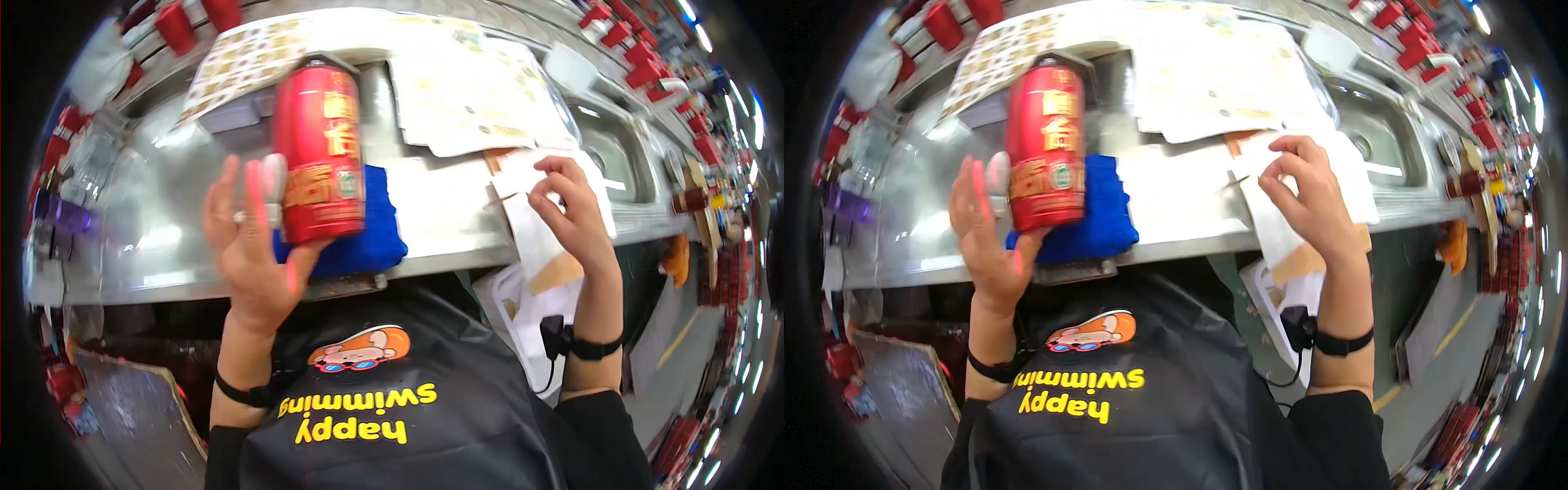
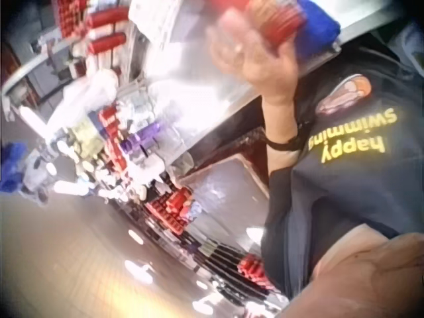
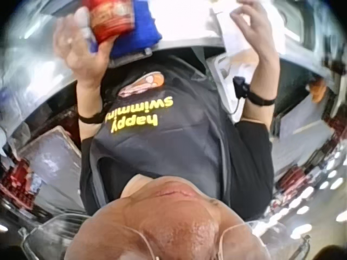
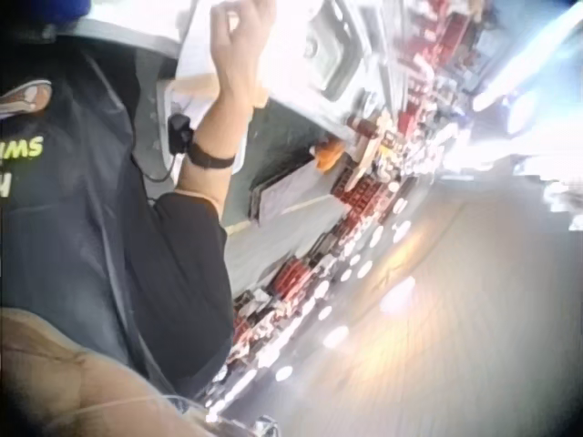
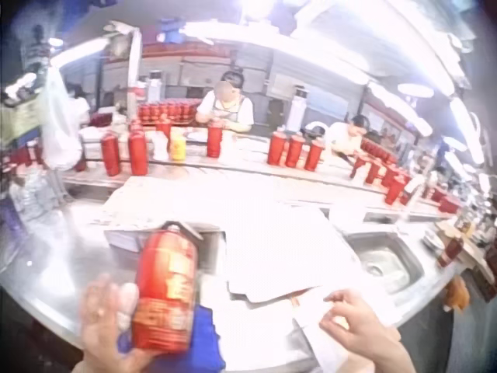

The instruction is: Applying adhesive decorative labels onto red metal containers at a production line station.

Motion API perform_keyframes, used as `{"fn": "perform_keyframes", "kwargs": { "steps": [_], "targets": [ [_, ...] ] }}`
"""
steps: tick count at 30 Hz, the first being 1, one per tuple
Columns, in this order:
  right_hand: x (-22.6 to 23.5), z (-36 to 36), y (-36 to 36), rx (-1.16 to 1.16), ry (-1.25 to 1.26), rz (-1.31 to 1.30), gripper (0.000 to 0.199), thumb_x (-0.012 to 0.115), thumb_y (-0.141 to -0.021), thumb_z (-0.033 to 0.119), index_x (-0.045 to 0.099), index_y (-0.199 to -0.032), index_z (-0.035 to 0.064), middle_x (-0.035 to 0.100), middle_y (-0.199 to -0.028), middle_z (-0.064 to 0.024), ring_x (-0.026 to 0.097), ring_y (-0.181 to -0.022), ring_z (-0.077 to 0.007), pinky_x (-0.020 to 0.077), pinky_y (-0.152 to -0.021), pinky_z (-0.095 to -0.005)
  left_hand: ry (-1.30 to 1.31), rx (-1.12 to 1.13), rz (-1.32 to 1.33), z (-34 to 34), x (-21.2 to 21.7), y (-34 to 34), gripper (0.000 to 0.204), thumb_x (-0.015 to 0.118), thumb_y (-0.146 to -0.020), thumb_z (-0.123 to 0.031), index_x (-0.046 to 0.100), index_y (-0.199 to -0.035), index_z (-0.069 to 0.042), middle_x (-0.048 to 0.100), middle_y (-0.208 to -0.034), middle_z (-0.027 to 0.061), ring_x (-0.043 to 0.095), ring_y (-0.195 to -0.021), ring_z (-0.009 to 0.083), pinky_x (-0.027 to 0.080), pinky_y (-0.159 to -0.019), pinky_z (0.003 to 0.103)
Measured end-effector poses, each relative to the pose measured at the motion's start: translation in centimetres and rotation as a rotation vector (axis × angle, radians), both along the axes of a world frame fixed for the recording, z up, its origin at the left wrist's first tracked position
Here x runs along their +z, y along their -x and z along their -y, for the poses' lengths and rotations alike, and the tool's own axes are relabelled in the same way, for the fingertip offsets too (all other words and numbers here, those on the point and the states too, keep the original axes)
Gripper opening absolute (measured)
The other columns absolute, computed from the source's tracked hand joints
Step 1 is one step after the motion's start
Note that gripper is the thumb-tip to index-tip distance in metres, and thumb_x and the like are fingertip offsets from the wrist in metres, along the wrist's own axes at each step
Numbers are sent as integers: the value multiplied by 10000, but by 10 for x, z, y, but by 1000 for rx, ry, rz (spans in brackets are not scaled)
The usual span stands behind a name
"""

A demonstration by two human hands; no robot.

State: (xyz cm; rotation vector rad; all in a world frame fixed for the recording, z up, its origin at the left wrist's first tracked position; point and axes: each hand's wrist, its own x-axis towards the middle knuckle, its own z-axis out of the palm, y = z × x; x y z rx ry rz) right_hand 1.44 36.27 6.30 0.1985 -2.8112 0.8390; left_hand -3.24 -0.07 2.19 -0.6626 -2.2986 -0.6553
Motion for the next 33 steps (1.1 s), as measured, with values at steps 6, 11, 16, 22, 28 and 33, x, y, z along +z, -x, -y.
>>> {"fn": "perform_keyframes", "kwargs": {
  "steps": [6, 11, 16, 22, 28, 33],
  "targets": [
    [41, 67, 8, 235, 227, 70, 86, 683, -775, 37, 617, -822, 9, 548, -1101, -126, 530, -1022, -256, 420, -879, -334, -107, -115, 12, -4, -12, -1, 850, 801, -678, -301, 433, -1399, -45, 510, -1378, 79, 406, -1302, 355, 282, -1054, 518],
    [50, 112, 18, 471, 261, 42, 96, 705, -752, 13, 629, -810, 16, 543, -1092, -131, 531, -1029, -269, 421, -874, -348, -203, -111, 183, 8, -16, -16, 807, 774, -731, -260, 408, -1419, -50, 508, -1361, 127, 363, -1324, 365, 251, -1069, 525],
    [56, 147, 22, 592, 277, 58, 98, 710, -760, 18, 633, -820, 29, 540, -1073, -134, 531, -1025, -276, 432, -858, -347, -448, -367, 314, 7, 25, -19, 542, 683, -850, -293, 518, -1315, -67, 475, -1329, 248, 332, -1320, 389, 176, -1105, 497],
    [22, 150, 28, 445, 307, 98, 83, 693, -798, 50, 624, -835, 23, 519, -1054, -138, 531, -992, -272, 430, -843, -339, -396, -219, 342, 7, 5, -16, 170, 673, -845, -215, 605, -855, -59, 464, -1338, 259, 388, -1212, 416, 248, -1045, 499],
    [2, 152, 28, 369, 323, 77, 86, 678, -823, 65, 608, -827, 16, 507, -1041, -130, 525, -941, -247, 429, -802, -319, -448, -126, 362, 13, -17, -14, 186, 660, -868, -235, 598, -864, -60, 522, -1252, 203, 429, -1125, 370, 317, -988, 424],
    [-4, 150, 26, 345, 374, 107, 90, 674, -830, 68, 602, -822, 14, 500, -1043, -116, 516, -913, -210, 425, -756, -293, -750, -157, 620, 13, -22, -12, 208, 636, -890, -238, 575, -975, -58, 522, -993, 96, 450, -1030, 283, 340, -946, 373]
  ]
}}
